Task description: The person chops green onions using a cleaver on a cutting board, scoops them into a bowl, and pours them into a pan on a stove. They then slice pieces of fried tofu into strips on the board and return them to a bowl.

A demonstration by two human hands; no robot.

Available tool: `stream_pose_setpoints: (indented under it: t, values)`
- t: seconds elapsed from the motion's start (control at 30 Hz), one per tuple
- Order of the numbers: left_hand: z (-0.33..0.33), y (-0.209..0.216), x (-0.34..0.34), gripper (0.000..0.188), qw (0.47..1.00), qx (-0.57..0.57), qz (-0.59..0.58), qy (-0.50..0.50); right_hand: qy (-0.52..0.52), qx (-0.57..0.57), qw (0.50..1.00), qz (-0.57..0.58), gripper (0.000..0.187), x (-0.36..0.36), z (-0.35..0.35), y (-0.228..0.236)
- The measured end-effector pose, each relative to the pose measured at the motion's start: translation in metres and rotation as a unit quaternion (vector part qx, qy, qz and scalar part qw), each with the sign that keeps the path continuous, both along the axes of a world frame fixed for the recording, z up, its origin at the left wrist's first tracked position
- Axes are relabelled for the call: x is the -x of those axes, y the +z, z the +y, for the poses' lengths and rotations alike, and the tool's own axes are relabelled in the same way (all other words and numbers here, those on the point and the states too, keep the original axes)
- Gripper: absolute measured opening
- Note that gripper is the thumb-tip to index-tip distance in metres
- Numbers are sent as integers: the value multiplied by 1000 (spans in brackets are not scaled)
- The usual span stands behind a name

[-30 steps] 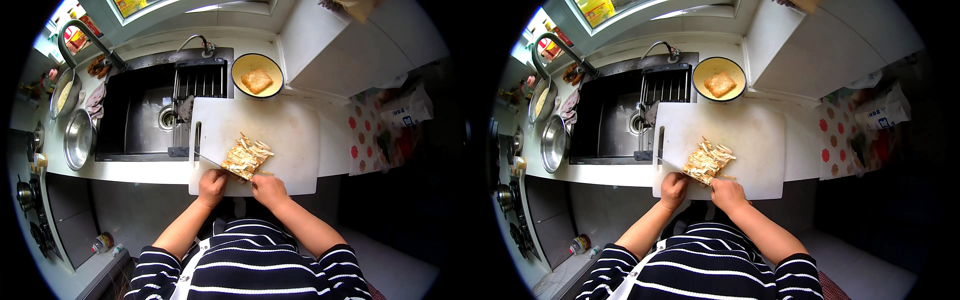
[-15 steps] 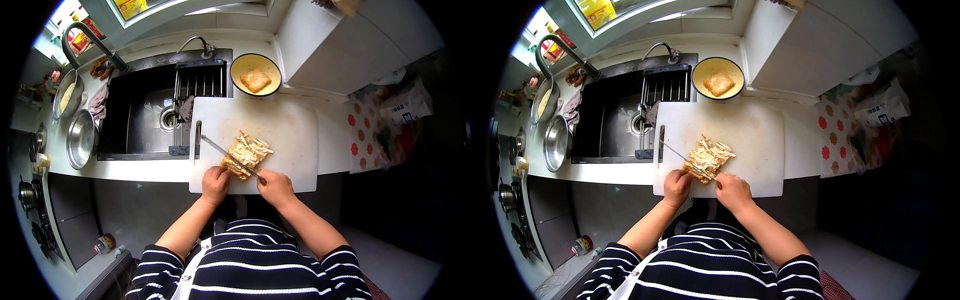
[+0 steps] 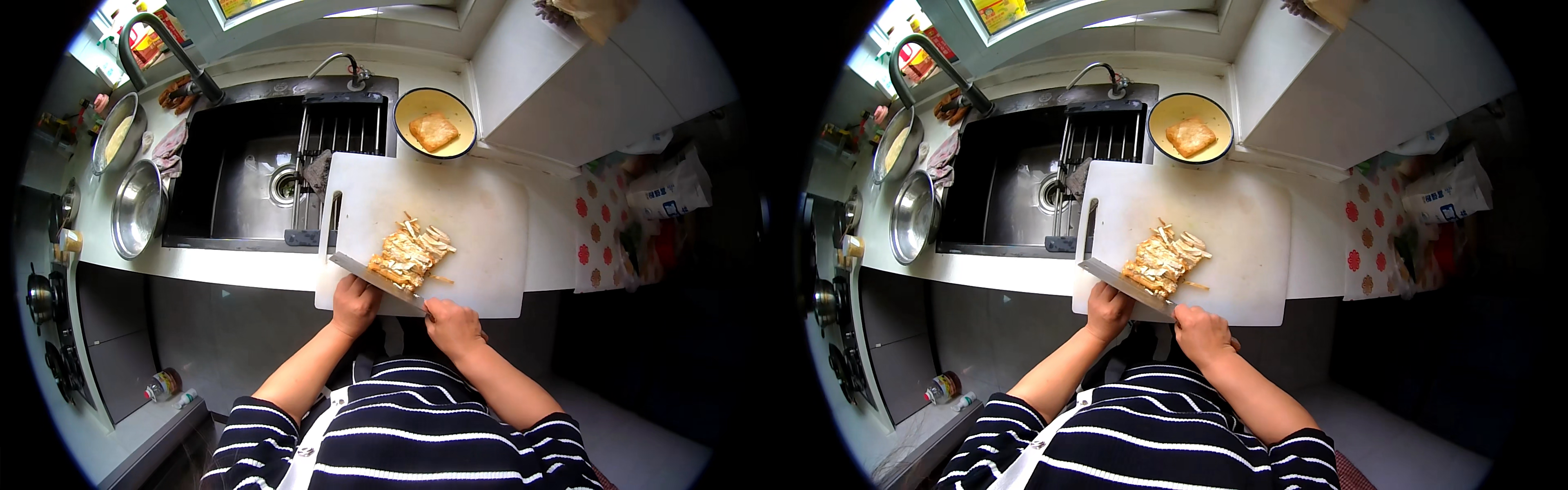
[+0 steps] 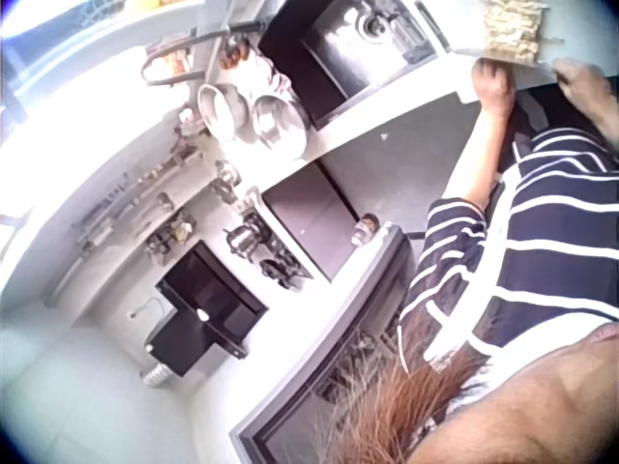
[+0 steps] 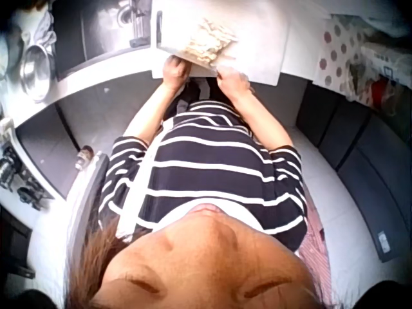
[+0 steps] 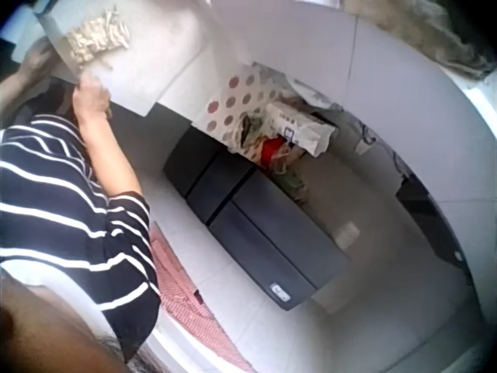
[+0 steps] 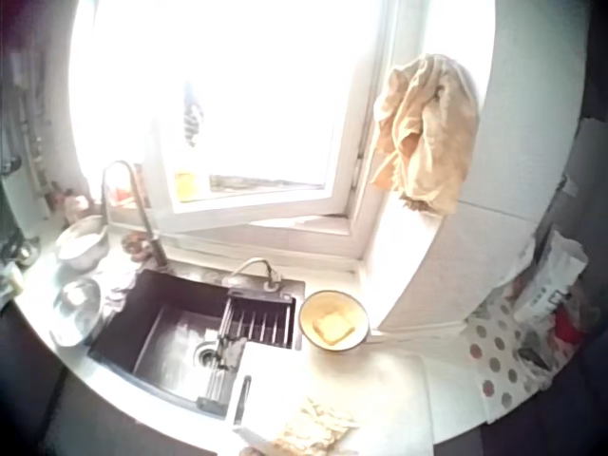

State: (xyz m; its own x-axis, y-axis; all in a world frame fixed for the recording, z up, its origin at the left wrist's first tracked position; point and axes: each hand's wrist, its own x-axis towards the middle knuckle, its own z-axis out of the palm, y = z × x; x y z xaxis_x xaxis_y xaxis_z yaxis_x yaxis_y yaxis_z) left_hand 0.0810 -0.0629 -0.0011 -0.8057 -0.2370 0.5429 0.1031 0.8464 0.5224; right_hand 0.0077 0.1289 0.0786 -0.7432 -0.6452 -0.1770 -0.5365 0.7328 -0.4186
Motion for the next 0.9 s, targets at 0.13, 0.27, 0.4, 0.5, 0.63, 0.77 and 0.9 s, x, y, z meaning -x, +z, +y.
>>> stream_pose_setpoints:
  t: [0.13,0.27,0.4,0.5,0.63,0.77,0.9]
  values:
    - [1,-8,2,16,1000,-5,-14,2,8,4,1000,18,3,3,-1,1]
    - [3,-14,6,22,1000,-13,-26,11,1,3,1000,22,6,5,-2,5]
    - [5,-17,10,27,999,-30,-17,13,14,-4,999,34,3,7,-2,8]
    - [6,-17,14,29,999,-44,-8,19,21,-14,999,43,4,9,-3,11]
    - [8,-18,19,29,999,-39,-11,28,26,-30,998,49,5,11,-2,10]
    - [8,-20,21,29,999,-34,-9,27,31,-60,997,48,6,14,-2,5]
    - [8,-16,22,25,999,-22,-25,26,19,-79,996,24,5,19,-2,-4]
